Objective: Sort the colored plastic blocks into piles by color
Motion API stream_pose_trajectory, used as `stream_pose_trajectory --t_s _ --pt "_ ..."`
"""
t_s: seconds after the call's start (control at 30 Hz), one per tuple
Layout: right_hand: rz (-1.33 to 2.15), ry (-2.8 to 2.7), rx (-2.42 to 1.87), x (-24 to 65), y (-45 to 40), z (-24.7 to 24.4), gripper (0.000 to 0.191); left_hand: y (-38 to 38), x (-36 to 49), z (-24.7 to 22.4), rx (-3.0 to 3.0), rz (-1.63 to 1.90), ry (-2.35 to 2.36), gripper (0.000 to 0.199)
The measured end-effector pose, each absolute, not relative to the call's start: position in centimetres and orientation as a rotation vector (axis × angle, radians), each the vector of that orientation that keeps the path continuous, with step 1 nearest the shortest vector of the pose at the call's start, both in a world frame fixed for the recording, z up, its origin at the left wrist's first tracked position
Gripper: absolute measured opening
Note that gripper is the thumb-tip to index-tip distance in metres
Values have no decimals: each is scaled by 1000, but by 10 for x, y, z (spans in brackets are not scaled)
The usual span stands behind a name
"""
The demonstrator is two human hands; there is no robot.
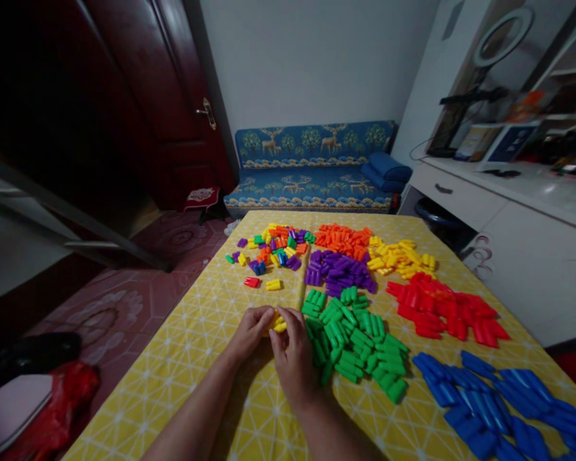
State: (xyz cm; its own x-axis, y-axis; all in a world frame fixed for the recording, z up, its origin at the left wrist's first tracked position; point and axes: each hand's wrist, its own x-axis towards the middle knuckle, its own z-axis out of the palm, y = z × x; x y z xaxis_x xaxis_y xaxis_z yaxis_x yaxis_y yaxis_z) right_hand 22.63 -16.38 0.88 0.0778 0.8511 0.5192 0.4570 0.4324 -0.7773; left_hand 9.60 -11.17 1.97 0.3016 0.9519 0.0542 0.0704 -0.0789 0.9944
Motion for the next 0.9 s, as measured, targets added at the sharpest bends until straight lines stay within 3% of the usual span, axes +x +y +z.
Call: stream_pose_trajectory --t_s 0.3,0.6,0.9 --pt "450 -1401 -1168 229 -162 14 23 -113 106 23 1155 988 957 55" --pt "406 -1267 -1157 246 -159 24 18 -113 107 24 1002 1029 884 43" --pt "196 -882 -1463 411 -49 48 38 -107 107 19 1088 1127 1029 36"
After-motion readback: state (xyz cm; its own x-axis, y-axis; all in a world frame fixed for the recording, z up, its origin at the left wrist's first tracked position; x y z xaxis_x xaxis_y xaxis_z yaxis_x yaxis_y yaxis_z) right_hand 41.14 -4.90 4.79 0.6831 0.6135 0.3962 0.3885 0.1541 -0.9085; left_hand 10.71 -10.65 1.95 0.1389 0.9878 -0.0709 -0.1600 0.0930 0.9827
